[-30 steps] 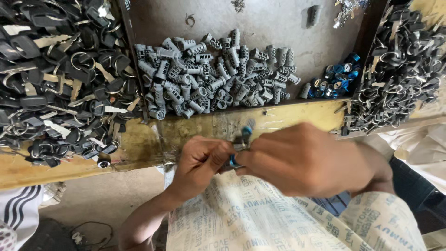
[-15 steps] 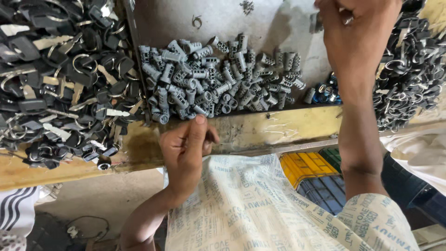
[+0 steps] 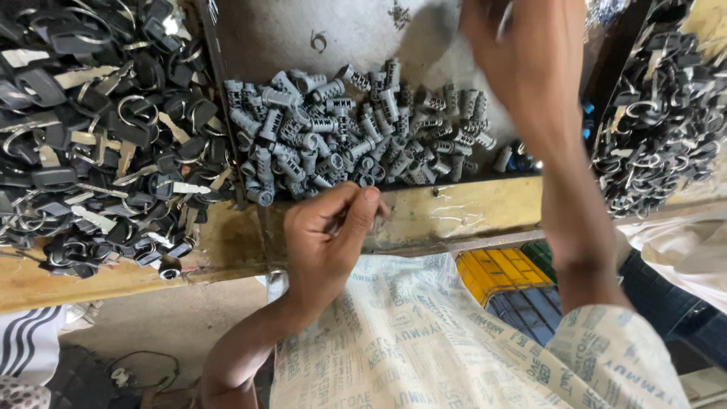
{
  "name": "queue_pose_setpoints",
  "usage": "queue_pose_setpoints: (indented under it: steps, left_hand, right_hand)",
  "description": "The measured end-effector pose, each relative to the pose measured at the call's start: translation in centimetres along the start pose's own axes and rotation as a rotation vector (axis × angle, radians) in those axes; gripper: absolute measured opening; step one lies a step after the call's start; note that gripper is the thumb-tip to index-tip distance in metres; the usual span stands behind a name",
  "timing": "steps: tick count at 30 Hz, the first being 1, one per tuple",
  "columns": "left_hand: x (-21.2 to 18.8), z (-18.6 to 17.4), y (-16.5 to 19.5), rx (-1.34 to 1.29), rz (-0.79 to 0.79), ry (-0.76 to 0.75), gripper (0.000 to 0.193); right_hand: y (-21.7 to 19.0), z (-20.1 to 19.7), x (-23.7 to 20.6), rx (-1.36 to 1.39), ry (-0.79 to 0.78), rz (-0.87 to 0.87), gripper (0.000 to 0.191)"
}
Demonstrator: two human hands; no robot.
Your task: The person assembles keychains at a workbench. They pick gray plastic lock bodies from a bin, press a blue cap into each body, attach a key with a split ring, and place the finished keychain on the bench, repeating the cycle.
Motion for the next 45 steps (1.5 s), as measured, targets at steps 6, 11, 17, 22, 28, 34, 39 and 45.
queue_pose_setpoints:
  steps: [6,11,17,22,28,34,39,45]
  left_hand:
    - [1.1,0.4,-0.9,-0.097,-0.086,-0.05,0.014]
    - [0.5,1.5,-1.8,-0.232,0.052,0.028,0.01]
    - [-1.3,-0.1,0.0,-0.057,0.152,0.104,0.01]
    - [-1.7,-1.3,0.9,0.089,0.156,0.144,0.006]
    - [-1.7,-1.2,-0.5,-0.005,0.089,0.151,0.008]
    - [-0.4,-0.3,-1.3,-0.311,0.11,0.028,0.01]
    - [-0.4,0.4,-0.4,-0.132,0.0,-0.1,0.01]
    - [-0.4,0.4,0.2,-0.01,0.016,-0.119,0.01]
  right_hand:
    - [-9.0,-1.4,-7.6,0.407,-0.274,0.101,0.013]
    - [-7.5,-2.1,-9.7,0.298,-0.163,-0.074,0.021]
    - [-2.1,-2.4,-3.7,-0.024,0.092,0.011,0.018]
    - [-0.4,-0.2,-2.0,-0.086,0.155,-0.007,0.024]
    - [-0.2,0.7,-1.0,-0.14,0.103,-0.099,0.016]
    - [-5.4,-1.3,-4.8,0.619,-0.266,0.189,0.013]
    - [-8.7,-2.1,-8.3,0.788,-0.382,0.282,0.005]
    - [-9.8,-1.6,-8.7,0.709,-0.342,0.276,0.009]
Point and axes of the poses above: each hand's wrist, its own x-axis towards the middle knuckle, its own z-axis out of the palm, y = z × x, the point moved 3 cm from there along x, towards the middle knuckle, and after that the axes turned 3 degrees about z, right-handed, at the moved point
